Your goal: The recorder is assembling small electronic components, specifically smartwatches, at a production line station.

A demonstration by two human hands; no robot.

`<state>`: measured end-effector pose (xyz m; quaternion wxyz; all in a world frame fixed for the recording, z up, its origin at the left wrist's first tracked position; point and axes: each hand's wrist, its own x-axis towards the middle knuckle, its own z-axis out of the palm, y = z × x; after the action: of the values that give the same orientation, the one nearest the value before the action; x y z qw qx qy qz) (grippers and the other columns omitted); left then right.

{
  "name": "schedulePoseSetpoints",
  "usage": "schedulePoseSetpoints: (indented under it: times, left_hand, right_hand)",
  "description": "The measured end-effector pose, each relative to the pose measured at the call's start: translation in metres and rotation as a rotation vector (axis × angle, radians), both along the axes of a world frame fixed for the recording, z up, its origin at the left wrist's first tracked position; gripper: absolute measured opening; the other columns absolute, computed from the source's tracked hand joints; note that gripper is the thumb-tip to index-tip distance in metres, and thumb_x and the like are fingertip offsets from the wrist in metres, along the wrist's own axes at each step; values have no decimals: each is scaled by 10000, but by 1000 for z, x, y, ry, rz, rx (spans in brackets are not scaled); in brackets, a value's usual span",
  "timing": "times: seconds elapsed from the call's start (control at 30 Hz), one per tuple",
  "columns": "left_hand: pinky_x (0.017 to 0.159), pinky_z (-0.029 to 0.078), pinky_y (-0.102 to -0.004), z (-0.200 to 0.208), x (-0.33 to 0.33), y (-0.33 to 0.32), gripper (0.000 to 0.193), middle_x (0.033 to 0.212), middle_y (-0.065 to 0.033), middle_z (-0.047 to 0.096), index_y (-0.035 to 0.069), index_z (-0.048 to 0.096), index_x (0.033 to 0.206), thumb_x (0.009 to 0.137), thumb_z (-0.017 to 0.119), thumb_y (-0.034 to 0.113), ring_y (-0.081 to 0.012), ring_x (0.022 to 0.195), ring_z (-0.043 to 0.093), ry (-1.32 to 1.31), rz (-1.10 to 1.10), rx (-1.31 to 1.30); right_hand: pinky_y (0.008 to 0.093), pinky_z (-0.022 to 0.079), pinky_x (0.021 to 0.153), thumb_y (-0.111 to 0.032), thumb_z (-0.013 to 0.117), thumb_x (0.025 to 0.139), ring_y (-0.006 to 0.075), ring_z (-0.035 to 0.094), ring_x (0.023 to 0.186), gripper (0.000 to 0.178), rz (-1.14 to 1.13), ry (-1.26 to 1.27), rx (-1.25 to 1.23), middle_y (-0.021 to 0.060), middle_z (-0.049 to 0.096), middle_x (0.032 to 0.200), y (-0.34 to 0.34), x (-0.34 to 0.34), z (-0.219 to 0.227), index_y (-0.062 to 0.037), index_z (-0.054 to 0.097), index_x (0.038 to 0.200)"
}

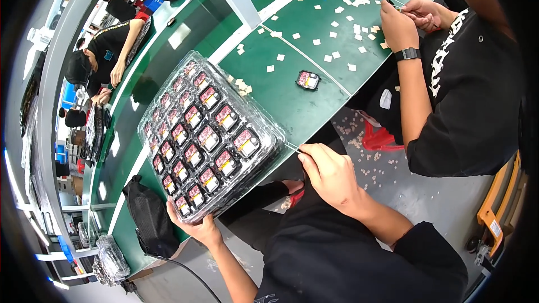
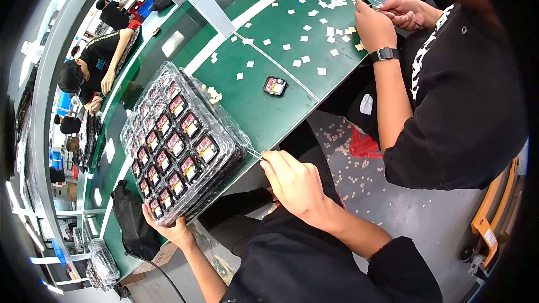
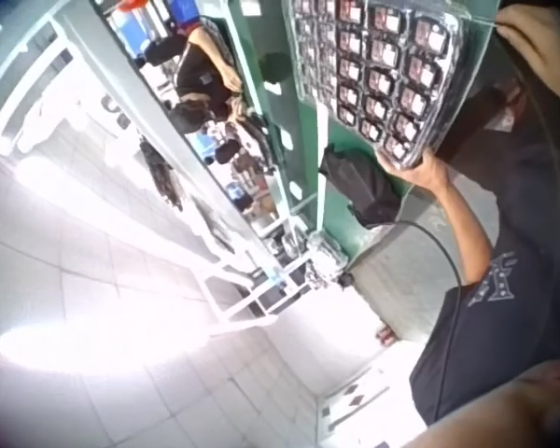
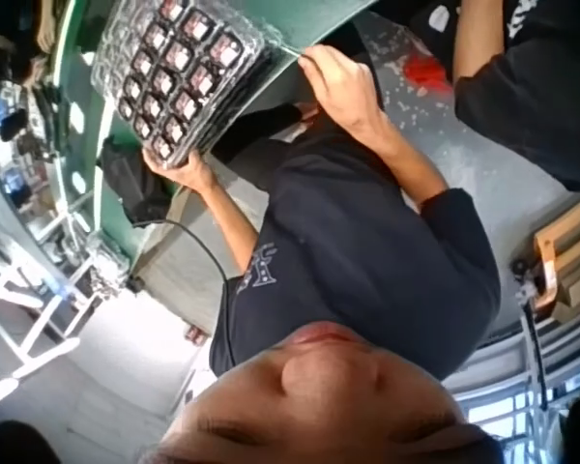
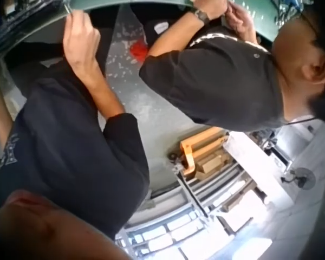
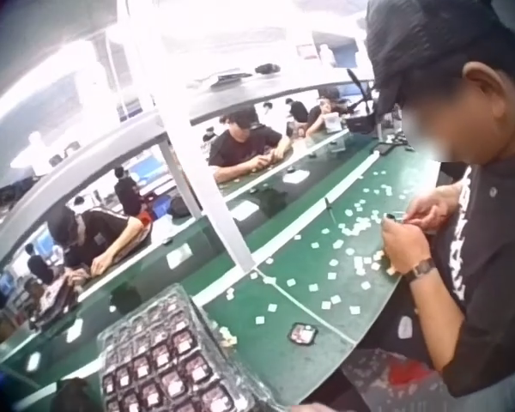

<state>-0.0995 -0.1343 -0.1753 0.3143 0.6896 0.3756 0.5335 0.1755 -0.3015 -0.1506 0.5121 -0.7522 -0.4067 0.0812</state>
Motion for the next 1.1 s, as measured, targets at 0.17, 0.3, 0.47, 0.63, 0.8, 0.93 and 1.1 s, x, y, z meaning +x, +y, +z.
schedulePoseSetpoints:
  times: [0.17,0.3,0.47,0.63,0.8,0.93,1.1]
  left_hand:
    - [1224,281,-401,2,1,1,963,1579,-144,378,24,268,1583,733,706,-84,-252,1438,393,16,-13,28]
    - [1209,317,-404,1,-2,4,981,1563,-132,389,40,279,1581,695,667,-130,-256,1405,427,7,1,14]
    - [1147,413,-415,0,-2,6,939,1509,-135,423,80,301,1576,729,648,-128,-266,1335,479,-38,-29,-14]
    - [1137,423,-418,-3,-9,11,923,1495,-152,424,85,297,1579,750,674,-62,-285,1313,496,-16,-33,10]
    - [1150,399,-428,-1,-9,11,919,1517,-159,395,79,291,1583,759,691,-1,-301,1332,479,18,-24,2]
    - [1191,334,-408,0,-7,8,988,1502,-83,411,73,322,1556,683,773,-32,-250,1362,430,-97,-54,-61]
    - [1191,338,-410,0,-7,9,1002,1506,-79,409,77,323,1552,679,806,-21,-249,1366,427,-63,-24,-50]
  right_hand:
    - [363,542,511,-91,685,947,295,671,614,116,-50,-132,97,114,686,858,10,7,-17,-21,671,1038]
    - [362,541,510,-105,690,942,293,667,606,122,-43,-146,99,99,661,822,12,10,-21,-28,672,1035]
    - [365,540,509,-111,678,936,294,663,595,132,-24,-164,82,90,642,805,10,13,-24,-41,673,1049]
    - [379,548,515,-112,655,944,296,668,594,134,-36,-121,209,91,617,784,11,11,-25,-57,667,1066]
    - [381,562,533,-115,647,940,298,679,609,139,-2,-104,170,93,629,802,13,8,-35,-60,667,1066]
    - [345,564,548,-85,732,907,271,688,643,137,-1,-99,162,93,703,853,11,10,-30,-20,716,1026]
    - [364,570,553,-95,663,904,278,695,653,184,29,-92,224,78,657,835,10,2,-26,-53,690,1081]
